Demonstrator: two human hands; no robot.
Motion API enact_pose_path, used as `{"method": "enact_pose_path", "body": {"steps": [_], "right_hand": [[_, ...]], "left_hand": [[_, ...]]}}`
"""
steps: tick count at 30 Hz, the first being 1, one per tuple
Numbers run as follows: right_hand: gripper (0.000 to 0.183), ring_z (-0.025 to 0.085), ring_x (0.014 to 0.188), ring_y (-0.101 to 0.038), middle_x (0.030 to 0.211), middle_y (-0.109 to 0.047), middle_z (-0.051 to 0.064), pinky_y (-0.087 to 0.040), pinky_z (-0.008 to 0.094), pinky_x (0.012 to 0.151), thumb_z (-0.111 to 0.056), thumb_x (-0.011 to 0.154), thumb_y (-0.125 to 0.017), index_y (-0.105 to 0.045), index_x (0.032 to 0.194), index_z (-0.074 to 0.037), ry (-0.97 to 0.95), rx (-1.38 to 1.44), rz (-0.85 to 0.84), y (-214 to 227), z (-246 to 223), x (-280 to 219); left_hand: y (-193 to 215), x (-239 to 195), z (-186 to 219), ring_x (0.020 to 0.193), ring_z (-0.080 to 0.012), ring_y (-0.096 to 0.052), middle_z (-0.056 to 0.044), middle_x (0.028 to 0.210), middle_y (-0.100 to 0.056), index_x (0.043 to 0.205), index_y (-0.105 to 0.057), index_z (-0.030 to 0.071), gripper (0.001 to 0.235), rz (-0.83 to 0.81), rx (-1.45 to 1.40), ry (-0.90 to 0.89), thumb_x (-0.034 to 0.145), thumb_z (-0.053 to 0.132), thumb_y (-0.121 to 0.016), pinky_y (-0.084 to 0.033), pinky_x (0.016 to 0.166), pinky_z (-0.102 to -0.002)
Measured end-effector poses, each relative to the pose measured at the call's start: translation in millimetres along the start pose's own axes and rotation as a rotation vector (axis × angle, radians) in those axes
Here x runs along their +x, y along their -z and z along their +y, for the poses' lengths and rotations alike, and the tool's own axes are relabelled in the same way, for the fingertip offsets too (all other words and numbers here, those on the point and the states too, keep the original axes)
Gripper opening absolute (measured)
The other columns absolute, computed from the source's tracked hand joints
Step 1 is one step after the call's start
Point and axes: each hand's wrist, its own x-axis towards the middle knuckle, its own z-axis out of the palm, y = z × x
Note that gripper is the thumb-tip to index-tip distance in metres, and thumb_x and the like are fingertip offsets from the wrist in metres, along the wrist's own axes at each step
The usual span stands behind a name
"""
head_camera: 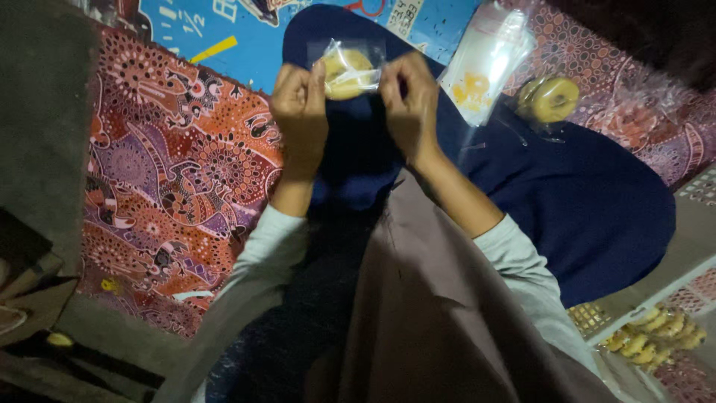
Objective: The person sits on the floor and repeatedly picks donuts from a tray, places them into clear plastic bags, and sets the sealed bags into a white basket. The process is repeated continuously throughout the clip.
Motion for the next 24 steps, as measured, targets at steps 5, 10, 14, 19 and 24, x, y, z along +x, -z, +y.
{"method": "enact_pose_path", "body": {"steps": [5,10,14,19,24], "right_hand": [[0.021,0.016,0.077,-0.054,0.089,-0.059,0.009,-0.045,0.032,0.072,-0.017,0.108,-0.061,-0.061,0.1,0.002,-0.153,0.023,-0.071,-0.4,39.6,-28.0],[0.038,0.031,0.108,-0.062,0.117,-0.066,0.022,-0.05,0.04,0.09,-0.023,0.11,-0.068,-0.056,0.127,0.009,0.074,0.019,0.041,31.9,75.9,-15.4],[0.036,0.029,0.106,-0.069,0.117,-0.072,0.02,-0.055,0.042,0.093,-0.023,0.11,-0.059,-0.061,0.132,0.005,-0.235,-0.272,0.247,117.1,110.6,-25.1],[0.031,0.029,0.092,-0.073,0.101,-0.076,0.018,-0.057,0.04,0.086,-0.024,0.104,-0.061,-0.071,0.118,0.002,-0.361,-0.421,0.557,205.5,182.5,-64.4],[0.029,0.034,0.111,-0.068,0.12,-0.072,0.023,-0.052,0.04,0.098,-0.019,0.11,-0.058,-0.072,0.125,0.001,-0.13,-0.615,0.617,205.6,243.1,-74.2]], "left_hand": [[-2.6,-15.9,-10.8,0.074,-0.0223,-0.054,-0.011,0.081,-0.055,0.075,-0.056,-0.001,0.029,-0.045,0.071,-0.152,0.098,0.006,-0.072,-0.043,0.066,-0.035],[-42.9,-23.4,11.4,0.079,-0.0218,-0.059,-0.01,0.088,-0.059,0.08,-0.059,0.0,0.022,-0.251,-0.013,-0.315,0.097,0.002,-0.074,-0.048,0.067,-0.035],[-130.7,-49.2,16.2,0.09,-0.021,-0.064,-0.01,0.102,-0.056,0.098,-0.057,0.002,0.013,-0.484,-0.429,-0.079,0.104,0.008,-0.068,-0.057,0.08,-0.036],[-282.3,-75.7,-3.7,0.085,-0.0197,-0.076,-0.008,0.101,-0.074,0.113,-0.066,0.008,0.037,-0.587,-0.123,-0.183,0.094,0.039,-0.074,-0.054,0.08,-0.041],[-341.9,-88.5,-35.9,0.099,-0.0336,-0.071,-0.015,0.104,-0.077,0.118,-0.063,0.001,0.064,-0.806,0.034,-0.182,0.086,0.055,-0.077,-0.053,0.089,-0.044]]}}
